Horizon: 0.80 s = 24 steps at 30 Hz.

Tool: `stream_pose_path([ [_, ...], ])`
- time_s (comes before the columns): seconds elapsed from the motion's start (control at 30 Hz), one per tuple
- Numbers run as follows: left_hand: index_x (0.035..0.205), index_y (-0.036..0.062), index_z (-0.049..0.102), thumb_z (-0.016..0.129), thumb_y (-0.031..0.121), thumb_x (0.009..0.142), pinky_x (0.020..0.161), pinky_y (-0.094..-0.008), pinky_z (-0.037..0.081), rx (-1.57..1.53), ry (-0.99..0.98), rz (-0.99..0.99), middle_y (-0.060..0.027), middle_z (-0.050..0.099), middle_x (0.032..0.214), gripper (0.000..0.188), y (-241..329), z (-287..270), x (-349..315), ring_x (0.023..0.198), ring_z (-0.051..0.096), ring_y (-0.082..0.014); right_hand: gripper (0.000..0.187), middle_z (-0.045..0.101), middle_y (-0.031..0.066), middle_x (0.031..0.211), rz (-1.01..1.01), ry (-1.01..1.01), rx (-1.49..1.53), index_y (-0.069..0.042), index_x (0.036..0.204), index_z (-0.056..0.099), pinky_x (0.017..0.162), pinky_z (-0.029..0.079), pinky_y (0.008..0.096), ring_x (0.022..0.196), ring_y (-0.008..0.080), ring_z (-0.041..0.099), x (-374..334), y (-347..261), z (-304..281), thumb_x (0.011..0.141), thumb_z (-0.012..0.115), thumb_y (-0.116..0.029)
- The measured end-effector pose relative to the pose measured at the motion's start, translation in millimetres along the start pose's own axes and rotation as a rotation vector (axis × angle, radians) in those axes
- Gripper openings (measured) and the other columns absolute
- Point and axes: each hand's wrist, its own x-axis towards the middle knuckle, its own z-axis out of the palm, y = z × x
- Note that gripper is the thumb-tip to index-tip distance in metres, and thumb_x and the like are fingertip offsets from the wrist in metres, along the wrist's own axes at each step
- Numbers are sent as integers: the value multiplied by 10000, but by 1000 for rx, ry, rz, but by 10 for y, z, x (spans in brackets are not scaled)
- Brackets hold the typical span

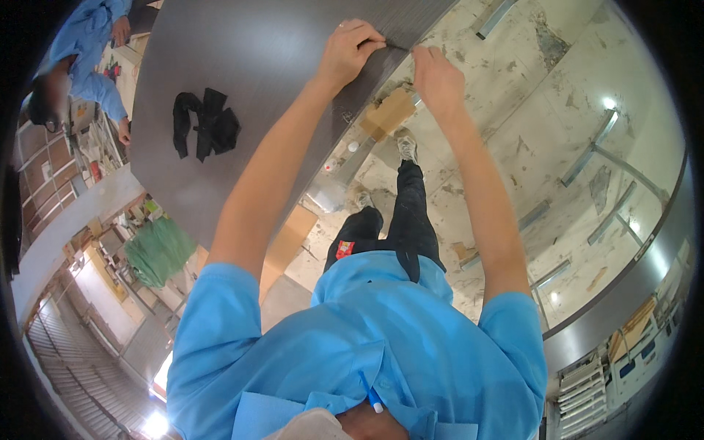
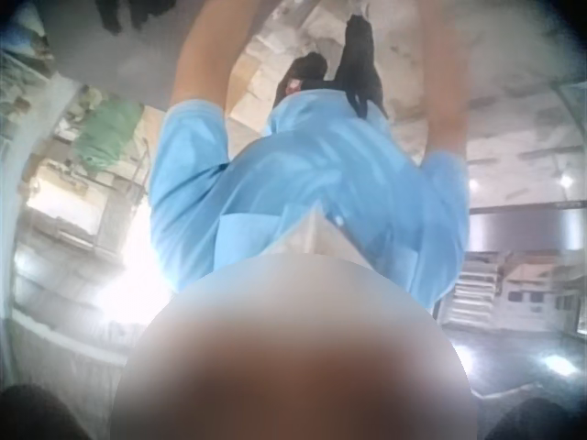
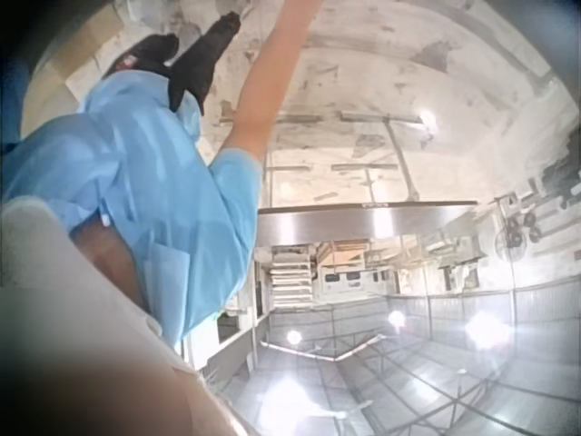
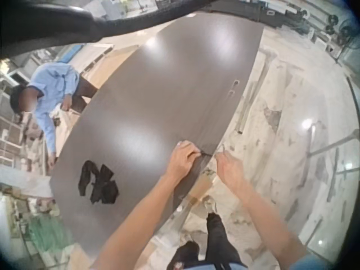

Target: The person scrapes a large grey sheet with a small metal tool, moving along the edges and surface. They pause to wipe the sheet with a black cloth and continue scraping. Another person stands nearby and briefly marks the sheet.

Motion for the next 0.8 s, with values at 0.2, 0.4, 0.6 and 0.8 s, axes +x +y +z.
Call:
stream_pose_path([
  [0.2,948,93,781,790,72,907,853,-419,529,38,-62,-82,-49,756,985,47,106,-504,-987,942,664,-307,207,698,110,1016,22,-73,138,-84,1141,711,630,604,408,763,338,717,-734,-873,-7,938,673,-93],
  [0.4,963,74,780,789,59,901,870,-428,530,-59,23,-124,-58,759,972,65,226,-991,-2090,948,672,-303,230,714,122,1035,2,-38,112,-48,1159,706,642,605,409,760,340,718,-1364,-1747,109,934,678,-85],
  [0.6,950,45,768,782,96,904,824,-429,541,-32,39,11,-80,750,979,71,153,-1402,-2900,943,666,-334,233,728,120,1028,4,-55,8,-37,1183,713,669,608,419,817,330,732,-1946,-2469,278,965,650,-90],
  [0.8,946,48,773,783,112,906,862,-434,538,-5,11,-24,-95,739,973,76,234,-1877,-3856,946,668,-334,244,726,128,1037,8,-100,31,-44,1198,706,688,611,425,878,324,740,-2636,-3276,372,966,638,-82],
])
